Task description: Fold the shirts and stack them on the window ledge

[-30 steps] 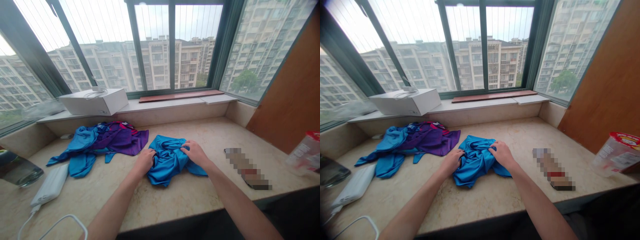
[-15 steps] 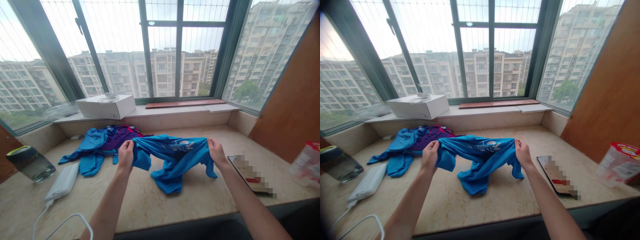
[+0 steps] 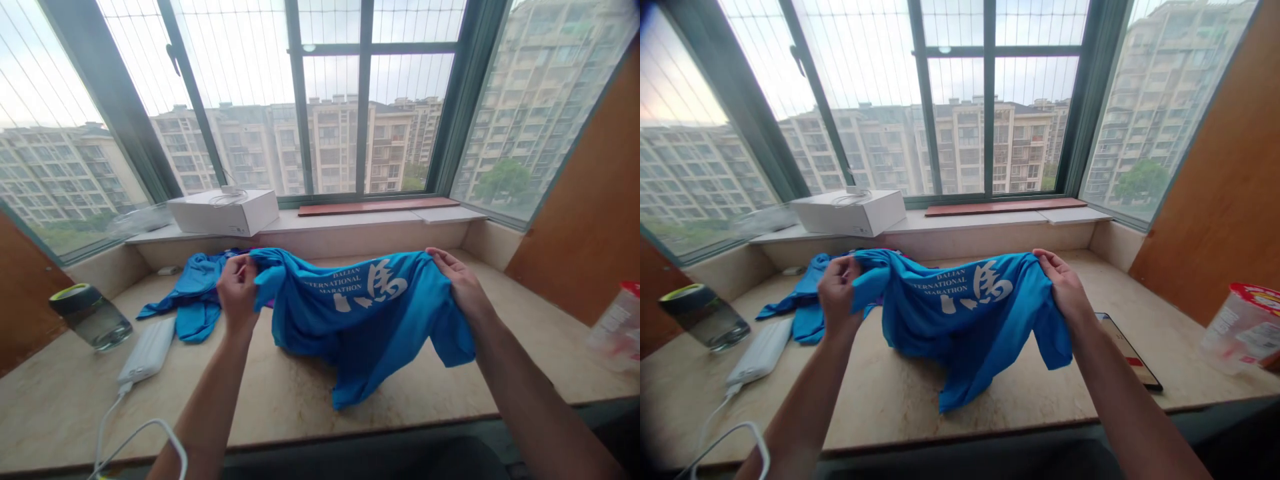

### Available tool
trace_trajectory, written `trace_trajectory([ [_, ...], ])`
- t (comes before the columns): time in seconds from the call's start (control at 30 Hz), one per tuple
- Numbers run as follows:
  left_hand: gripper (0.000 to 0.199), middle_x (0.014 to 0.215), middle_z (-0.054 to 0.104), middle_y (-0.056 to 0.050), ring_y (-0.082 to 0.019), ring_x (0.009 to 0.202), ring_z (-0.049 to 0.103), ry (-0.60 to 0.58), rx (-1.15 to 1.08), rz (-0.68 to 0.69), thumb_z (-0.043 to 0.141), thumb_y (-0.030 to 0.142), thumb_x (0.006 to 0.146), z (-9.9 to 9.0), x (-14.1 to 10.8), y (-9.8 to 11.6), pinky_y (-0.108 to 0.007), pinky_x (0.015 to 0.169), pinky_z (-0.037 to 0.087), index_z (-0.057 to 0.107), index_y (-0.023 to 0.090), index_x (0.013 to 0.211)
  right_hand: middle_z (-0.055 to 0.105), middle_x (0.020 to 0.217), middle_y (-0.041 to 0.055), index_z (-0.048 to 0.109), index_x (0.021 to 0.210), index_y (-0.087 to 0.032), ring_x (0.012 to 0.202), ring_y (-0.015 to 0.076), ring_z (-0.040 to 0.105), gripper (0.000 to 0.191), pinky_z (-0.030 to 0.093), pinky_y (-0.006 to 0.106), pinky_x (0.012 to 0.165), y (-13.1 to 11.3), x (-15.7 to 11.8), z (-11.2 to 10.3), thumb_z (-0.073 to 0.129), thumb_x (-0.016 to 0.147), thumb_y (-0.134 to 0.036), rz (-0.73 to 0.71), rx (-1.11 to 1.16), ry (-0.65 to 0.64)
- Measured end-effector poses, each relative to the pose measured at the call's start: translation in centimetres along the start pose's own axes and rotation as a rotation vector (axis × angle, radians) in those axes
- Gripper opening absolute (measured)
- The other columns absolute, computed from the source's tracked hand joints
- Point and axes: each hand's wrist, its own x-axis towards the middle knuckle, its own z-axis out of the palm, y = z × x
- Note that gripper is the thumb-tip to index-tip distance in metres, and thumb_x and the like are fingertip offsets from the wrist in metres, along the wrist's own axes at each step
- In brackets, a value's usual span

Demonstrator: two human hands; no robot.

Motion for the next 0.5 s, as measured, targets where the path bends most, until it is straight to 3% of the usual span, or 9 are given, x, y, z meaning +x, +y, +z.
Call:
trace_trajectory([
  [0.07, 0.041, 0.107, 0.072, -0.012, -0.027, 0.102, 0.068, -0.282, 0.166, -0.002, 0.064, 0.048, 0.086, 1.4, -1.5, 0.2, -0.036, 0.085, 0.057, 0.067, 0.015, 0.109, 0.076, 0.09, 0.0005, 0.072, 0.109, -0.026, 0.07, 0.0151, 0.069, 0.049, 0.057, 0.025, 0.063, 0.4, -0.2, 1.3, 0.086, 0.069, -0.05, -0.039, 0.045, 0.02],
  [0.17, 0.066, 0.143, 0.057, -0.021, -0.033, 0.131, 0.055, -0.711, 0.047, -0.085, 0.06, 0.05, 0.09, 2.9, -5.3, 1.0, -0.043, 0.101, 0.052, 0.048, 0.014, 0.144, 0.076, 0.1, 0.0022, 0.066, 0.127, -0.029, 0.077, 0.0168, 0.07, 0.048, 0.059, 0.029, 0.069, 1.1, -2.4, 4.2, 0.073, 0.084, -0.05, -0.158, 0.023, -0.033],
  [0.23, 0.075, 0.15, 0.05, -0.02, -0.032, 0.132, 0.056, -0.996, -0.169, -0.173, 0.053, 0.054, 0.095, 3.4, -8.1, 2.1, -0.043, 0.101, 0.053, 0.03, 0.018, 0.156, 0.075, 0.109, 0.0045, 0.065, 0.131, -0.029, 0.089, 0.0199, 0.071, 0.041, 0.06, 0.034, 0.08, 1.0, -4.7, 6.1, 0.062, 0.094, -0.047, -0.257, -0.096, -0.208],
  [0.27, 0.077, 0.149, 0.052, -0.018, -0.031, 0.129, 0.058, -1.073, -0.242, -0.193, 0.055, 0.056, 0.094, 3.5, -9.3, 2.7, -0.044, 0.1, 0.054, 0.028, 0.02, 0.157, 0.074, 0.115, 0.0057, 0.066, 0.131, -0.029, 0.098, 0.0216, 0.07, 0.038, 0.058, 0.037, 0.089, 0.8, -5.9, 7.0, 0.058, 0.097, -0.044, -0.31, -0.185, -0.347],
  [0.33, 0.077, 0.142, 0.06, -0.013, -0.031, 0.125, 0.06, -1.101, -0.291, -0.185, 0.065, 0.057, 0.088, 3.6, -10.8, 3.6, -0.045, 0.103, 0.052, 0.038, 0.024, 0.153, 0.068, 0.13, 0.0063, 0.063, 0.136, -0.031, 0.117, 0.0238, 0.065, 0.038, 0.051, 0.04, 0.104, 0.2, -8.0, 8.1, 0.051, 0.101, -0.037, -0.392, -0.361, -0.66],
  [0.4, 0.066, 0.13, 0.068, -0.009, -0.032, 0.122, 0.062, -1.008, -0.254, -0.159, 0.073, 0.054, 0.083, 3.6, -11.1, 3.9, -0.046, 0.106, 0.05, 0.056, 0.024, 0.139, 0.063, 0.139, 0.0051, 0.054, 0.145, -0.033, 0.127, 0.0235, 0.059, 0.043, 0.045, 0.041, 0.111, -0.2, -9.3, 8.4, 0.047, 0.103, -0.034, -0.398, -0.448, -0.866],
  [0.5, 0.044, 0.115, 0.075, -0.007, -0.031, 0.109, 0.068, -0.895, -0.181, -0.165, 0.073, 0.052, 0.082, 3.3, -10.2, 3.3, -0.046, 0.101, 0.053, 0.072, 0.021, 0.114, 0.066, 0.135, 0.0051, 0.042, 0.152, -0.035, 0.123, 0.0217, 0.062, 0.048, 0.049, 0.04, 0.107, 0.5, -9.9, 7.2, 0.044, 0.105, -0.038, -0.288, -0.369, -0.861],
])
